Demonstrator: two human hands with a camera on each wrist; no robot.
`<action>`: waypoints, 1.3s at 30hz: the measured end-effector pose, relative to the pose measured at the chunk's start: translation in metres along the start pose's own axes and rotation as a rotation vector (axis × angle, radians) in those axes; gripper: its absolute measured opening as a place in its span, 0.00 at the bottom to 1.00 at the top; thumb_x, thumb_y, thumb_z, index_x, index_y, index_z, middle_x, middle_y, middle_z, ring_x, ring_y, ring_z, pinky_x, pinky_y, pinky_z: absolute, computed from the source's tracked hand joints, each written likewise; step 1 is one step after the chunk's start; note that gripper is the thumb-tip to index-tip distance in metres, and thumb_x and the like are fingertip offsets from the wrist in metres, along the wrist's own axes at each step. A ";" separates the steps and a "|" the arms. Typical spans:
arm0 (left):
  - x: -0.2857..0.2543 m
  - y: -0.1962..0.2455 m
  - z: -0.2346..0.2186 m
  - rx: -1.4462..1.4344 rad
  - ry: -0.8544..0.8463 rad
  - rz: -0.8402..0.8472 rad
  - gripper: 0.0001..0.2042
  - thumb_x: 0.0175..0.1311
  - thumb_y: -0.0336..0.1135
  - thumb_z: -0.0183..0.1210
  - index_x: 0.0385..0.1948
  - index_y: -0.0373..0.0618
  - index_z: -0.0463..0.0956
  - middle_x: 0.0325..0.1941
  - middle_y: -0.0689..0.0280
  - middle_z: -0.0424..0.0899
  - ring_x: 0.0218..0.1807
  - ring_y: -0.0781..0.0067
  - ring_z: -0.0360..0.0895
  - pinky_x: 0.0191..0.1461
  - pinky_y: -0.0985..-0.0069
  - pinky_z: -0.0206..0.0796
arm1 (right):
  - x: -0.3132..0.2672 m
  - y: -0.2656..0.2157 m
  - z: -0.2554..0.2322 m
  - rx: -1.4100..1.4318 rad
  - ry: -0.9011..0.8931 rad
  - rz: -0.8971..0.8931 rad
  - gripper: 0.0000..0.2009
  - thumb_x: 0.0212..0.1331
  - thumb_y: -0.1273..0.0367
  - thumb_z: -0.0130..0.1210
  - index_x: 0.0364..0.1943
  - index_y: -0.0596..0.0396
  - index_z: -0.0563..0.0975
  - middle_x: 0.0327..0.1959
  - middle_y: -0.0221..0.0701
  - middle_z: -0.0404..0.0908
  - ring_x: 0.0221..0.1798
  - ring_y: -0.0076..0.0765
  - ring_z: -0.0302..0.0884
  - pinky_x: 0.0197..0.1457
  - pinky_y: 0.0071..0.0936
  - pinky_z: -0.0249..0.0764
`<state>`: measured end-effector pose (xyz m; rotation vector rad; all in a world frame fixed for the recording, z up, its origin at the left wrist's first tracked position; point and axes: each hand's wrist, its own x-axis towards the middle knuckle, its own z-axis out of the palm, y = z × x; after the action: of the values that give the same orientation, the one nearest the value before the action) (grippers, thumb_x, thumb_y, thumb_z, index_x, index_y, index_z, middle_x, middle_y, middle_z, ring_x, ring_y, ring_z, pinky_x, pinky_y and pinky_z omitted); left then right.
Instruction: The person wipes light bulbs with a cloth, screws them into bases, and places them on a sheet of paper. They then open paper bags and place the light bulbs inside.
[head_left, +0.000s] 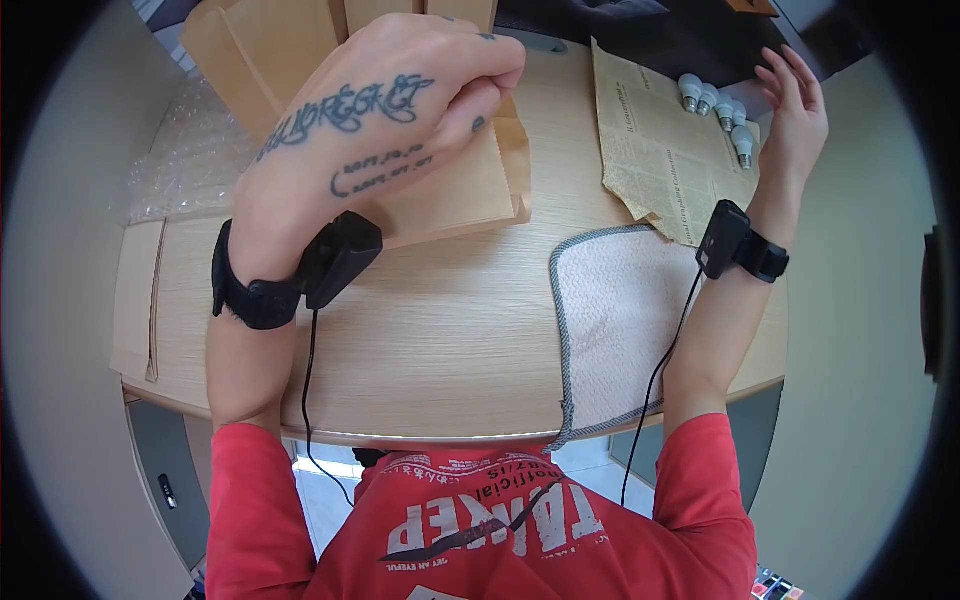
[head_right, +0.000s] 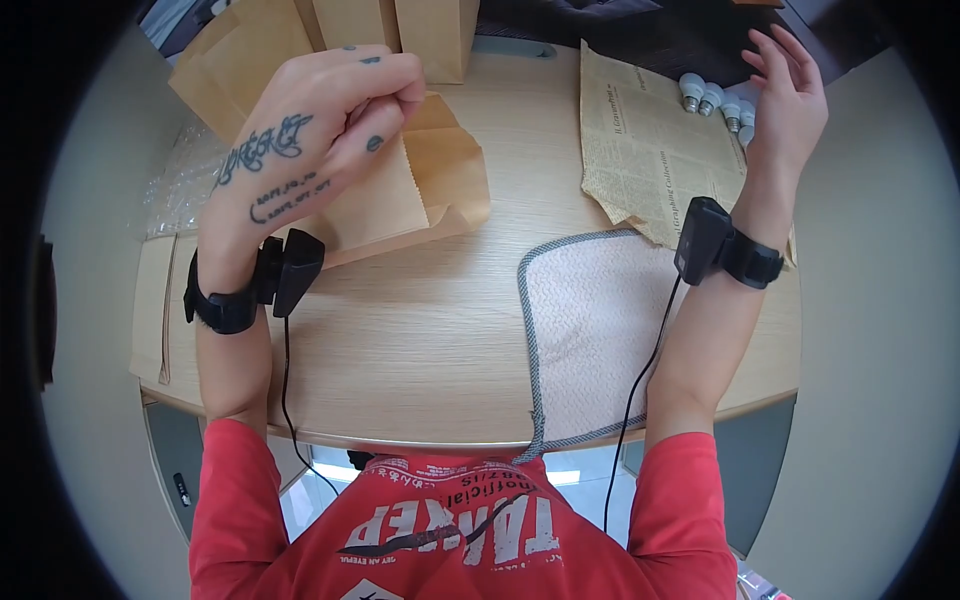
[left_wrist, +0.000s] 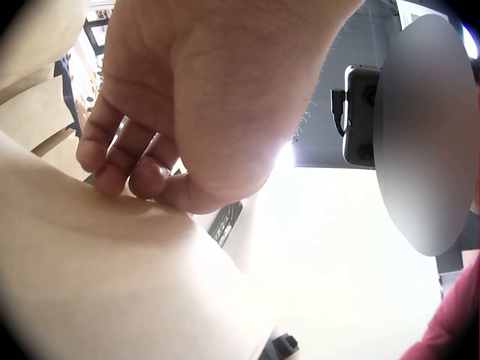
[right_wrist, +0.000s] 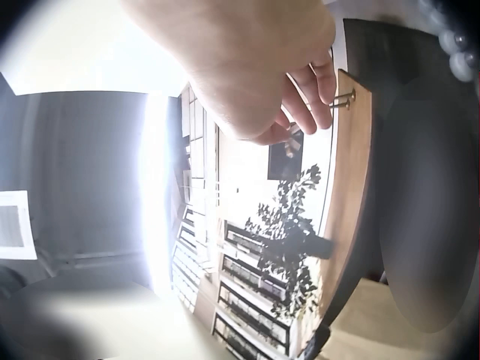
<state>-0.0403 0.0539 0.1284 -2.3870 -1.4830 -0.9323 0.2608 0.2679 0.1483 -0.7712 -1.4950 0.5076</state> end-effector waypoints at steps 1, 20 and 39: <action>-0.001 0.000 0.002 -0.007 0.018 -0.002 0.01 0.57 0.25 0.51 0.27 0.43 0.70 0.22 0.60 0.69 0.26 0.62 0.70 0.32 0.70 0.62 | 0.002 0.009 -0.001 -0.042 0.041 -0.013 0.15 0.63 0.68 0.59 0.51 0.58 0.79 0.45 0.32 0.86 0.45 0.24 0.82 0.47 0.19 0.72; -0.003 -0.001 -0.002 -0.003 0.054 0.032 0.01 0.58 0.25 0.52 0.28 0.42 0.70 0.22 0.59 0.70 0.26 0.60 0.71 0.32 0.69 0.62 | -0.011 0.207 -0.011 -1.000 -0.492 0.320 0.27 0.58 0.54 0.54 0.63 0.44 0.74 0.63 0.47 0.74 0.69 0.52 0.65 0.73 0.39 0.60; -0.002 -0.002 -0.004 -0.012 0.049 0.016 0.01 0.58 0.26 0.51 0.28 0.42 0.71 0.22 0.60 0.70 0.26 0.61 0.71 0.32 0.69 0.62 | 0.005 0.215 -0.023 -1.035 -0.549 0.177 0.22 0.54 0.54 0.60 0.52 0.46 0.79 0.46 0.45 0.84 0.53 0.51 0.81 0.58 0.40 0.73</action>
<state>-0.0439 0.0516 0.1302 -2.3632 -1.4422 -0.9913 0.3173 0.4132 -0.0014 -1.6664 -2.2331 0.0155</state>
